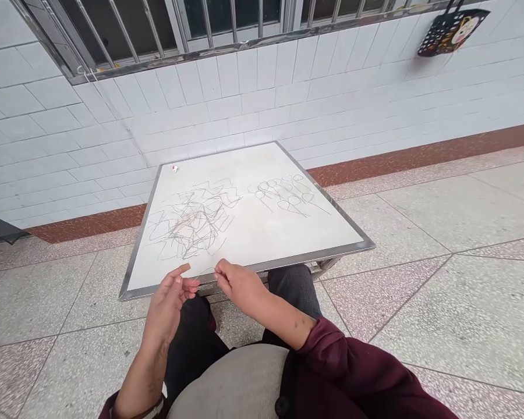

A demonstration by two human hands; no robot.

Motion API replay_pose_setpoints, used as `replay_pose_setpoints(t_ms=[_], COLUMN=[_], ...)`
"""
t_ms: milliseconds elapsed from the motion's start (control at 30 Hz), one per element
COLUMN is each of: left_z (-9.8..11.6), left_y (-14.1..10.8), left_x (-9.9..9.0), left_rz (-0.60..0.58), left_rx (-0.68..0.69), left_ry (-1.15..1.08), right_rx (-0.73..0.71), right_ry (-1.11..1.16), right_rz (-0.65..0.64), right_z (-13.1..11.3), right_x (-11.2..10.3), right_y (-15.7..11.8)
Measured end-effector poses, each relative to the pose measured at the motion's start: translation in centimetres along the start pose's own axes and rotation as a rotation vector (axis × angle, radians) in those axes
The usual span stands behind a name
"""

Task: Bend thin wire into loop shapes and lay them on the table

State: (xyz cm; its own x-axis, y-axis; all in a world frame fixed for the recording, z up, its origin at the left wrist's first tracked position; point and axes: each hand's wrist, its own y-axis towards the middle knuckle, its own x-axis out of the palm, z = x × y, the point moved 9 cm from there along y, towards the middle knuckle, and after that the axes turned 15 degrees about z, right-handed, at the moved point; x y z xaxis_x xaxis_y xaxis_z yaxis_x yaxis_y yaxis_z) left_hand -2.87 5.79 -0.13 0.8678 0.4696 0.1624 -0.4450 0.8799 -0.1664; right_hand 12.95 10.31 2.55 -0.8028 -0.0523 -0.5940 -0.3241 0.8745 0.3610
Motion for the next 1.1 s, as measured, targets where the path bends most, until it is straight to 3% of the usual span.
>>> replay_pose_setpoints(t_ms=[133,233,333,567,800,1100], left_z=[-0.4,-0.9,-1.2,-0.9,1.0,1.5], left_y=[-0.8,-1.1,-1.5,-2.4,-3.5,-3.6], left_x=[1.0,1.4,1.8,2.4,2.9,2.9], left_rz=[-0.106,-0.135,-0.165,-0.212,-0.212,-0.187], left_rx=[-0.080,-0.140,-0.213,-0.285,-0.170,-0.009], left_ry=[-0.018,-0.071,-0.189,-0.489,-0.512,-0.265], right_rx=[-0.082,-0.058,-0.031,-0.176,-0.073,0.018], right_ry=[-0.067,0.006,0.115,0.159,0.282,0.330], right_rz=[-0.017,-0.029,-0.049,-0.021,-0.040,0.040], right_z=[-0.5,-0.5,-0.6,-2.1,-2.1,-1.6], right_x=[0.4,0.4,0.3,-0.2,0.3,-0.3], right_y=[-0.3,-0.4,-0.6,-1.0,-1.1,-0.7])
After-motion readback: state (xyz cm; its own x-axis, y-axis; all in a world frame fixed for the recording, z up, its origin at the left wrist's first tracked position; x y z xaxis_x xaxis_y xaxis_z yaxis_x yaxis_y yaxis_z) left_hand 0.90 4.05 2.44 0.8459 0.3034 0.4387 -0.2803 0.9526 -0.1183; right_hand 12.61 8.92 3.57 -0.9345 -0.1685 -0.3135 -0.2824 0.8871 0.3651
